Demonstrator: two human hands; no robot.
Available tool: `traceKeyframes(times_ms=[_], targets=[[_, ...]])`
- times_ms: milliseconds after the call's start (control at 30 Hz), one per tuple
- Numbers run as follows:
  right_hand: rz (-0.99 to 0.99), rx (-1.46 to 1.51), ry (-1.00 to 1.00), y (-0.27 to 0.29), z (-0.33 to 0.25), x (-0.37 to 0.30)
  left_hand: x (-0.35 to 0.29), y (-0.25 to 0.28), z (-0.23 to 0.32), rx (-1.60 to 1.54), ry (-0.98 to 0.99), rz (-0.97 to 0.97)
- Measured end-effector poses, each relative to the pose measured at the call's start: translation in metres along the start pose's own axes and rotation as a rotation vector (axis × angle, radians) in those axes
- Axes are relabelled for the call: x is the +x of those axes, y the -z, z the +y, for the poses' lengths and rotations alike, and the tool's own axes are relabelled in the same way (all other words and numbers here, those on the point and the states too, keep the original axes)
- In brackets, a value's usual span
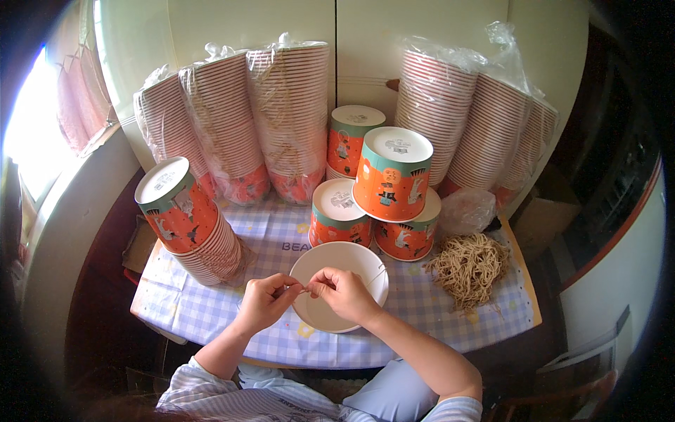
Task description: Attaching elastic string handles to paper buckets for packaging.
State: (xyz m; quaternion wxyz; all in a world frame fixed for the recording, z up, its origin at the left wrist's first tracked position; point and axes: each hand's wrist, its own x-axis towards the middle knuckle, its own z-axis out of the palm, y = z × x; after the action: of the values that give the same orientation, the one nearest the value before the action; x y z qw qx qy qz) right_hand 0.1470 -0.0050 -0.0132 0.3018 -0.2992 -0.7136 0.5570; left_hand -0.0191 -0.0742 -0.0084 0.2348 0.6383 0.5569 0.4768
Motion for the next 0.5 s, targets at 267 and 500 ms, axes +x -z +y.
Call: traceKeyframes(times_ms=[267, 500], targets=[[-0.007, 0.007, 0.011, 0.0011, -0.0004, 0.0006, 0.0019, 0.0072, 0.0045, 0.018, 0.008, -0.111], [-0.022, -0.035, -0.004, 0.0002, -0.0012, -0.0007, 0.0016, 0.0046, 0.0013, -0.018, -0.002, -0.07]])
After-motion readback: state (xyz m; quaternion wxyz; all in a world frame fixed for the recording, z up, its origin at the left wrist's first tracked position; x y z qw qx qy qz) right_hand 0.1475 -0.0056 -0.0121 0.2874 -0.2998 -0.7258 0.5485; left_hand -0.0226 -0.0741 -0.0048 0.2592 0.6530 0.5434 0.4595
